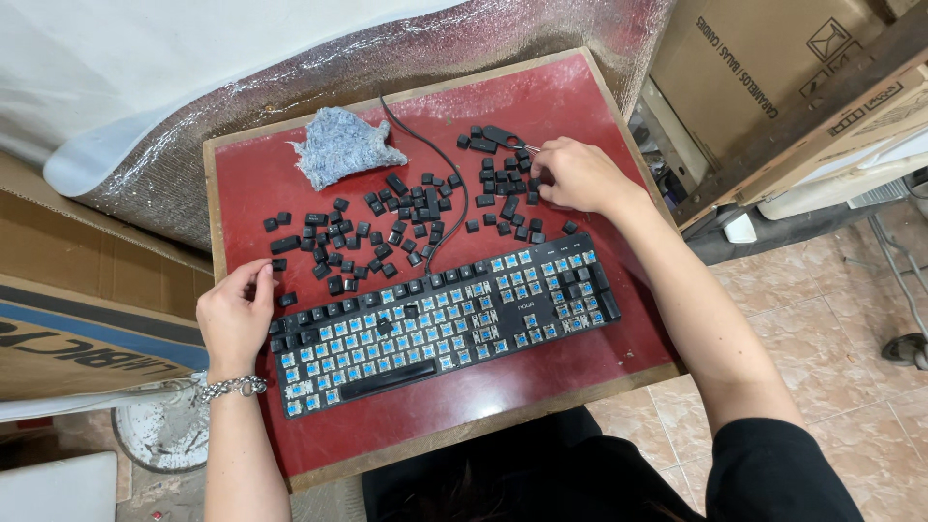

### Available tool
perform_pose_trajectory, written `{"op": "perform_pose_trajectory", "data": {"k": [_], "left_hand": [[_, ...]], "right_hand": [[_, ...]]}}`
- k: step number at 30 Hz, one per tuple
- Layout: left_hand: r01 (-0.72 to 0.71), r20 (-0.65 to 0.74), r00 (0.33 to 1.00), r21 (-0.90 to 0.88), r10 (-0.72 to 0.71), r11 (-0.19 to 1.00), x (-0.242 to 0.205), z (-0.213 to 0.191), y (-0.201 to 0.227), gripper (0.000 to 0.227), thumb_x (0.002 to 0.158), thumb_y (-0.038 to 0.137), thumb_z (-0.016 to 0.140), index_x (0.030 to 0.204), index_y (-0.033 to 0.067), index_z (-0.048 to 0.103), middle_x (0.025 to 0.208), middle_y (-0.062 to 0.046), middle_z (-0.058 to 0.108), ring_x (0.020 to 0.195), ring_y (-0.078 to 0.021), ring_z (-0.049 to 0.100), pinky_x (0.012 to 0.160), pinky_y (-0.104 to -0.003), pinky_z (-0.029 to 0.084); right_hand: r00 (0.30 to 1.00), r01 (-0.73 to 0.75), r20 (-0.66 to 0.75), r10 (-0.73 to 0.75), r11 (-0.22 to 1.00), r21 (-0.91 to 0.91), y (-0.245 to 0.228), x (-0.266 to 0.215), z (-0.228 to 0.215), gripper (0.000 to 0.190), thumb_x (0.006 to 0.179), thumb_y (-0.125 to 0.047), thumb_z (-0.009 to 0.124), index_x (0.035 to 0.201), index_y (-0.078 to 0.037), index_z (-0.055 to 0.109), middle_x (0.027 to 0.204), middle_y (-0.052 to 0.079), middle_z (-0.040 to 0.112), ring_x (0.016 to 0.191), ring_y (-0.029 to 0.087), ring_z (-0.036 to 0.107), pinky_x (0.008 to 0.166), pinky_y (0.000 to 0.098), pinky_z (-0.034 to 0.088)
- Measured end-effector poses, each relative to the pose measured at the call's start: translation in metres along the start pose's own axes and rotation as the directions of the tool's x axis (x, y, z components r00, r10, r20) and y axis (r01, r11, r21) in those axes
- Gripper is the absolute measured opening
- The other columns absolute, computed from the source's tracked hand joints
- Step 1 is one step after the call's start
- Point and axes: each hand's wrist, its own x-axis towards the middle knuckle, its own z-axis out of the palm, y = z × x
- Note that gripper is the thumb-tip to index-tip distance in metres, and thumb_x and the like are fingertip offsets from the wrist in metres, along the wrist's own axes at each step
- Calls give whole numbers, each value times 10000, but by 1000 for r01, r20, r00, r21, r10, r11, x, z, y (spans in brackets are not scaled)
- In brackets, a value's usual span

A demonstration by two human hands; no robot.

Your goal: The person places black keycaps onto a mechanical keyboard base one by one. They pick up keycaps from a pile on the table and press them into the switches, gradually filling the keyboard layout.

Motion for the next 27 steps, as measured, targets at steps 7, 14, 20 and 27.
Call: {"op": "perform_pose_trajectory", "data": {"k": [7, 14, 20, 27], "left_hand": [[-16, 7, 1000, 30, 16, 999, -1, 0, -2, 107, 1053, 105, 742, 1124, 131, 818, 806, -3, 752, 794, -227, 729, 743, -357, 573], [-45, 10, 999, 33, 44, 998, -3, 3, -8, 98, 1076, 98, 755, 1144, 129, 818, 822, -9, 750, 810, -239, 729, 751, -359, 572], [-108, 12, 994, 62, 108, 992, -2, 3, -5, 119, 1094, 101, 696, 1115, 57, 804, 871, -24, 767, 818, -159, 728, 792, -327, 558], [-89, 28, 996, 16, 89, 996, -2, 0, 1, 121, 1091, 57, 682, 1114, 25, 796, 880, -47, 765, 827, -153, 724, 814, -315, 562]], "right_hand": [[1000, 11, -26, -7, 988, 156, -49, -93, -68, 210, 813, -164, 790, 1011, -101, 765, 998, 78, 742, 1058, 286, 700, 871, 465, 578], [998, 34, 44, -45, 974, 224, -55, -170, -50, 201, 793, -159, 809, 988, -132, 766, 1004, 16, 743, 1028, 217, 681, 836, 360, 590], [984, 178, -27, -176, 960, 217, -54, -186, -39, 171, 809, -52, 749, 977, -81, 740, 921, 23, 676, 903, 226, 619, 738, 371, 535], [980, 198, -37, -196, 977, 83, -50, -189, -23, 164, 823, -129, 765, 980, -91, 742, 965, 31, 654, 928, 255, 592, 709, 415, 542]]}}
